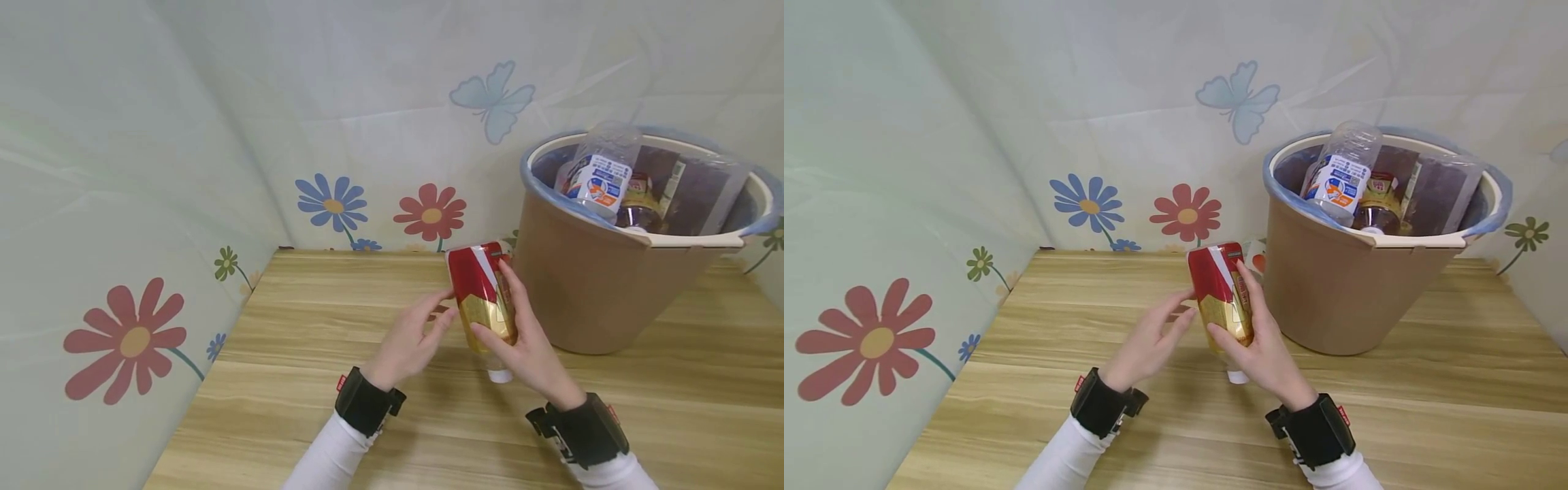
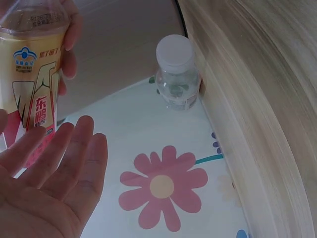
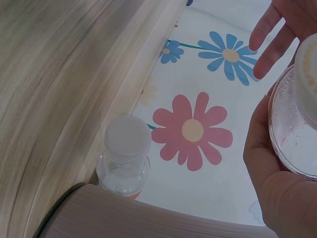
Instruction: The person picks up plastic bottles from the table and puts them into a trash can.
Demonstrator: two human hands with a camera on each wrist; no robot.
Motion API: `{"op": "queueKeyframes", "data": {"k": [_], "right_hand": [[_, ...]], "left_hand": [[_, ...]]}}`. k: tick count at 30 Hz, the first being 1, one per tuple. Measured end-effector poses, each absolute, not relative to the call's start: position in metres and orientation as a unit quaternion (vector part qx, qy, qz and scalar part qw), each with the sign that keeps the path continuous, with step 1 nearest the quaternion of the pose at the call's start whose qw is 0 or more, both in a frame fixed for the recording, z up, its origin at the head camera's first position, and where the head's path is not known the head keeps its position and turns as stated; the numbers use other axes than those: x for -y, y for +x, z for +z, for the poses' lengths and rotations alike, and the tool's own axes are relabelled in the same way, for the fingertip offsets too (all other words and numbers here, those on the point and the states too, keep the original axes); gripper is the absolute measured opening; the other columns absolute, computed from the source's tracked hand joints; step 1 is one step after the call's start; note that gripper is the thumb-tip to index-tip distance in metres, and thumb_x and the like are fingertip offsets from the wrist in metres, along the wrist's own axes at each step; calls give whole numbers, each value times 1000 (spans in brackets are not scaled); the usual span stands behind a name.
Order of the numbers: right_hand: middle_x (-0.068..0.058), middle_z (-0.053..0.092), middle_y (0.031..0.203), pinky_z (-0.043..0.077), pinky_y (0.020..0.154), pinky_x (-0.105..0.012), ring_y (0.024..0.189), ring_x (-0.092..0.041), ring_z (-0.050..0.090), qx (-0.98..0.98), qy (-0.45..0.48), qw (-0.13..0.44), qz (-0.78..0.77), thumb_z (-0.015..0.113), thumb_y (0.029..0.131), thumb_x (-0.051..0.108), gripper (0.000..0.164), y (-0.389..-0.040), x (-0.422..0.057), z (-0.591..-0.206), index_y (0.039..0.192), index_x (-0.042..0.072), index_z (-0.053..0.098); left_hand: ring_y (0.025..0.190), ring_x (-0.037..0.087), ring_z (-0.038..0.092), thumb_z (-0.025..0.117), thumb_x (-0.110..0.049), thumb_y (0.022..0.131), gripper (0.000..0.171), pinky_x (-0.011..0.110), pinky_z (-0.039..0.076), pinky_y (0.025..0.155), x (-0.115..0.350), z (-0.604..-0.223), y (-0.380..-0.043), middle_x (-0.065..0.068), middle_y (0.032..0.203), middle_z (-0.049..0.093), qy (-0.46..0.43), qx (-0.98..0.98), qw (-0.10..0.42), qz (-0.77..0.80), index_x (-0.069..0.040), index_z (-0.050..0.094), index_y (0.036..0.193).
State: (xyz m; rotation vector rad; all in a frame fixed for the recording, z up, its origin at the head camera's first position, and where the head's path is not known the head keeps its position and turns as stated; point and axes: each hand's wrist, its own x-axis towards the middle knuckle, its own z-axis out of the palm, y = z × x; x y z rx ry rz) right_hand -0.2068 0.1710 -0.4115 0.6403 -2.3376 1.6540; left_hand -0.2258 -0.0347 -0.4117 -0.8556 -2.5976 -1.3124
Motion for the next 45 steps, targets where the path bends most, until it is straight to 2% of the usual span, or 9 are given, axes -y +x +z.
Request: {"op": "queueKeyframes", "data": {"k": [7, 14, 17, 23, 28, 31, 38, 43, 45], "right_hand": [[-14, 24, 163, 49, 96, -71, 135, -41, 40, 795, 195, 112, 564, 66, 90, 5, 96, -206, -173, -404, 162, 30, 8], [-9, 24, 164, 49, 94, -19, 133, -23, 39, 789, 184, 137, 570, 65, 90, 3, 96, -205, -175, -389, 162, 31, 9], [-6, 24, 164, 46, 94, -10, 134, -13, 37, 781, 186, 144, 579, 64, 91, 2, 94, -207, -177, -377, 162, 30, 9], [-2, 31, 160, 46, 97, -10, 131, -8, 43, 754, 193, 151, 609, 57, 97, 2, 87, -210, -182, -334, 162, 32, 8], [-5, 49, 142, 58, 79, -16, 108, -10, 63, 697, 212, 165, 665, 54, 99, 4, 78, -211, -195, -290, 161, 31, 14], [-6, 54, 136, 59, 74, -18, 102, -14, 65, 667, 223, 206, 680, 56, 97, 3, 76, -216, -209, -265, 159, 28, 18], [3, 42, 149, 49, 97, -15, 122, -8, 50, 761, 152, 360, 518, 63, 91, 15, 83, -234, -249, -234, 160, 23, 17], [10, 38, 152, 39, 113, -16, 131, -2, 43, 793, 133, 453, 385, 63, 88, 27, 84, -248, -275, -233, 158, 10, 21], [7, 38, 154, 36, 116, -17, 137, -6, 42, 805, 98, 468, 351, 62, 88, 32, 82, -249, -281, -234, 159, 15, 23]], "left_hand": [[121, 26, 63, 52, -23, 105, 44, 41, 56, 102, 38, -407, -225, 9, 147, 57, -285, 866, 89, -401, -9, 49, 147], [119, 25, 64, 54, -23, 104, 43, 39, 56, 101, 38, -404, -224, 9, 142, 60, -289, 875, 133, -364, -9, 52, 144], [120, 25, 64, 56, -21, 103, 43, 39, 56, 102, 36, -403, -224, 9, 141, 61, -294, 873, 144, -361, -9, 53, 143], [127, 23, 62, 56, -21, 103, 40, 37, 53, 107, 30, -400, -223, 8, 140, 61, -321, 870, 178, -328, -9, 55, 141], [124, 22, 64, 57, -19, 101, 40, 35, 54, 105, 20, -395, -219, 8, 137, 63, -343, 865, 205, -303, -9, 56, 140], [122, 20, 65, 59, -17, 100, 41, 31, 55, 103, 15, -395, -215, 7, 136, 63, -360, 861, 214, -287, -10, 56, 140], [119, 17, 65, 66, -14, 95, 42, 28, 54, 103, 8, -403, -211, 5, 132, 64, -387, 854, 243, -248, -12, 59, 136], [119, 17, 65, 69, -13, 92, 42, 28, 55, 101, 6, -405, -211, 4, 131, 64, -402, 848, 258, -228, -14, 60, 133], [119, 17, 65, 70, -12, 92, 43, 29, 56, 101, 6, -406, -211, 4, 132, 64, -404, 848, 253, -230, -14, 60, 134]]}}
